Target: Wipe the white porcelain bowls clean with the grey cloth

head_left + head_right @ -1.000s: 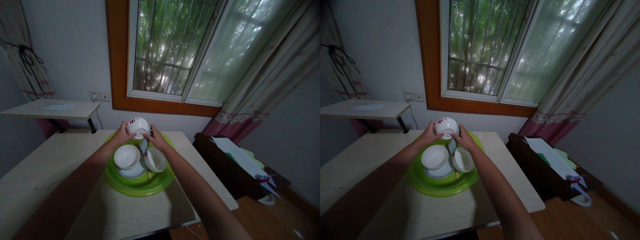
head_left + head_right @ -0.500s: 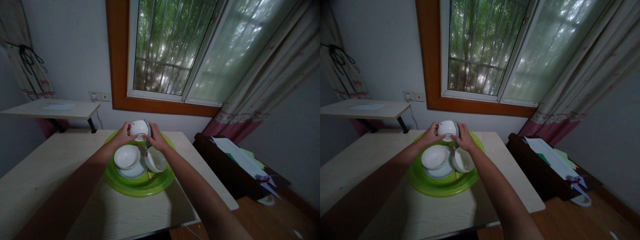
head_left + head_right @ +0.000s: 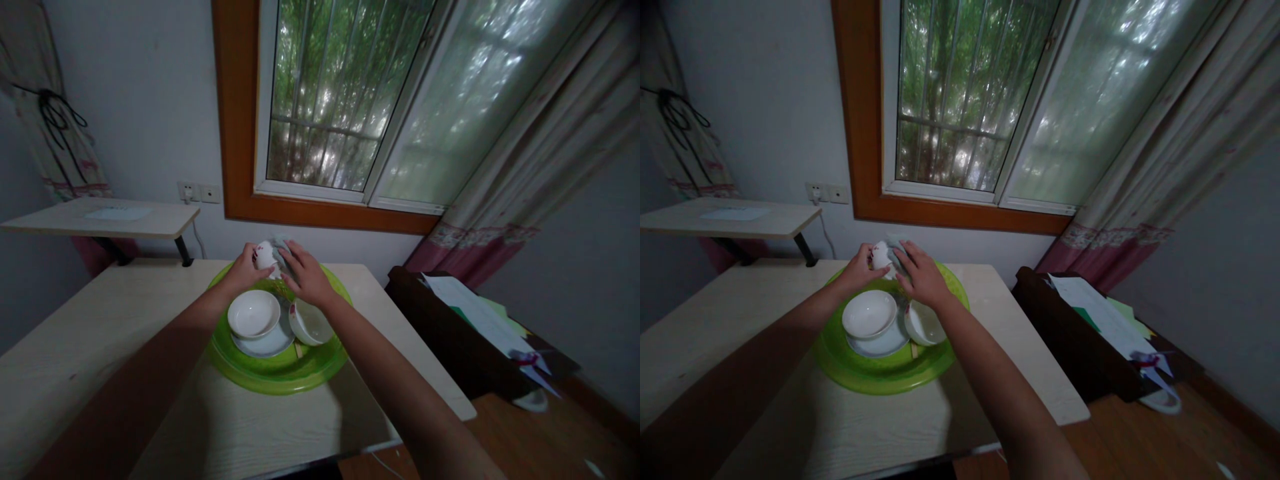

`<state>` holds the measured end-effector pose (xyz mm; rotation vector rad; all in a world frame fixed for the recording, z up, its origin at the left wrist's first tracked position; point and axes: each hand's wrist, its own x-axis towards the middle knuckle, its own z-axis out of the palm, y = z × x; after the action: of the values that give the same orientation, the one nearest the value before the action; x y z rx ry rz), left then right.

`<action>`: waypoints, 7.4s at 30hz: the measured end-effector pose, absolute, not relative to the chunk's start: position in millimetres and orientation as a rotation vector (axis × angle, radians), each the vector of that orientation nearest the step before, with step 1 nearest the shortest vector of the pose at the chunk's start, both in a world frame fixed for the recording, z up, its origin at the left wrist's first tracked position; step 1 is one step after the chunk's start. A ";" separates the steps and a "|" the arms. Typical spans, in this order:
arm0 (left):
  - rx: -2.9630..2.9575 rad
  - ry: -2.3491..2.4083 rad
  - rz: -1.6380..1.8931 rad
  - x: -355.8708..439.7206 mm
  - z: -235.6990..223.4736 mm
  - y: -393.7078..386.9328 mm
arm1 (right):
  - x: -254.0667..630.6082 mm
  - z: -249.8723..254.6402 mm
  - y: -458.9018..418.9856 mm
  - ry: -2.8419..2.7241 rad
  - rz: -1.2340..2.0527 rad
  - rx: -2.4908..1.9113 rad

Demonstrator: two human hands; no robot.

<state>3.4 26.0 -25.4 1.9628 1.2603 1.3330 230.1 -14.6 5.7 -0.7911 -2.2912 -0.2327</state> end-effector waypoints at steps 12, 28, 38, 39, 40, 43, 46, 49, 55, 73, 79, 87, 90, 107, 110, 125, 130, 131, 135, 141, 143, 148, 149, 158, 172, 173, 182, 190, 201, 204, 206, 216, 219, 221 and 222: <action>1.925 1.387 1.344 2.8 -10.6 16.0 | 237.9 -10.1 2.7 -2.183 -0.008 -1.027; 2.143 1.317 1.245 6.3 -12.9 11.9 | 226.7 6.4 -15.3 -2.352 -0.206 -0.775; 2.045 1.421 1.320 3.1 -11.9 13.9 | 233.2 -8.3 -2.1 -2.215 -0.126 -0.981; 2.040 1.423 1.323 2.9 -12.0 14.1 | 232.7 -7.6 -3.2 -2.227 -0.144 -0.971; 2.034 1.425 1.327 2.7 -12.0 14.5 | 231.9 -6.3 -4.9 -2.246 -0.166 -0.954; 2.029 1.418 1.341 2.6 -12.3 15.6 | 228.8 0.1 -12.0 -2.317 -0.241 -0.872; 2.054 1.400 1.356 3.4 -11.9 15.9 | 225.5 6.5 -18.9 -2.400 -0.309 -0.773; 2.070 1.399 1.370 4.7 -10.4 14.8 | 223.9 9.1 -21.8 -2.438 -0.337 -0.726; 2.003 1.409 1.367 4.9 -8.0 13.8 | 226.7 3.6 -14.5 -2.346 -0.245 -0.836; 1.942 1.449 1.388 1.5 -12.9 22.7 | 226.1 0.4 -10.3 -2.384 -0.243 -0.784; 1.862 1.443 1.363 -0.8 -11.2 23.8 | 229.7 -8.2 -1.7 -2.273 -0.146 -0.929; 1.782 1.297 1.288 -3.4 -21.2 33.0 | 227.6 0.8 -10.1 -2.348 -0.273 -0.828; 1.783 1.235 1.258 -3.9 -24.4 35.6 | 225.3 6.2 -15.4 -2.425 -0.347 -0.722; 1.846 1.187 1.218 -5.8 -24.8 32.6 | 227.3 3.7 -15.0 -2.399 -0.212 -0.716; 1.858 1.204 1.218 -5.8 -24.3 31.9 | 227.4 4.6 -14.6 -2.369 -0.145 -0.744; 2.048 1.221 1.111 -0.6 -16.1 17.1 | 231.4 -9.8 1.3 -2.112 0.214 -0.894; 2.028 1.237 1.094 -1.2 -17.6 20.2 | 234.5 -12.9 5.0 -2.110 0.258 -0.847; 2.026 1.238 1.089 -1.5 -17.2 20.1 | 234.4 -13.9 6.1 -2.115 0.265 -0.851; 2.033 1.247 1.071 -2.4 -15.9 18.5 | 231.6 -15.8 7.6 -2.108 0.249 -0.907; 1.870 1.111 1.102 1.7 -18.3 18.1 | 228.6 -11.9 1.9 -2.068 0.225 -0.965; 1.769 1.005 1.122 4.0 -16.3 15.5 | 229.3 -11.8 2.5 -2.040 0.242 -0.973; 1.656 0.827 1.132 4.1 -10.1 8.9 | 232.8 -15.9 11.4 -1.928 0.341 -1.015; 1.672 0.805 1.120 3.7 -10.2 8.9 | 233.4 -17.0 13.1 -1.908 0.363 -1.016; 1.967 0.859 1.183 10.3 -14.5 13.2 | 237.9 -20.4 16.4 -1.883 0.397 -1.024; 2.252 0.966 1.155 9.6 -2.5 3.8 | 241.3 -18.9 16.2 -1.897 0.375 -1.034; 2.230 0.959 1.167 9.5 -3.4 4.6 | 242.3 -18.7 17.0 -1.883 0.397 -1.028; 1.820 0.828 1.198 2.7 -7.9 14.5 | 251.6 -17.4 15.8 -1.861 0.722 -0.933; 1.902 0.845 1.198 4.2 -2.0 7.9 | 244.0 -20.5 14.8 -1.848 0.583 -1.053; 2.019 0.879 1.233 6.2 -3.4 8.0 | 249.9 -19.7 18.5 -1.859 0.555 -0.980; 1.918 0.815 1.245 3.6 -6.5 13.5 | 250.7 -16.2 13.9 -1.845 0.722 -0.948; 1.848 0.794 1.250 2.7 -7.4 15.6 | 250.1 -15.1 11.5 -1.832 0.785 -0.947; 1.949 0.780 1.260 4.9 -9.6 15.1 | 245.4 -23.6 19.4 -1.857 0.489 -1.021; 1.971 0.766 1.268 5.0 -11.3 16.6 | 246.7 -23.3 20.6 -1.878 0.431 -0.991; 1.965 0.766 1.271 4.9 -11.1 16.9 | 248.7 -23.4 21.4 -1.881 0.452 -0.974; 1.960 0.767 1.270 4.8 -10.7 16.8 | 249.9 -23.6 21.8 -1.882 0.477 -0.967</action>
<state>4.8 16.8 -10.7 1.9598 0.7671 1.2702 249.9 21.8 -23.6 -0.9671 -1.8815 0.4766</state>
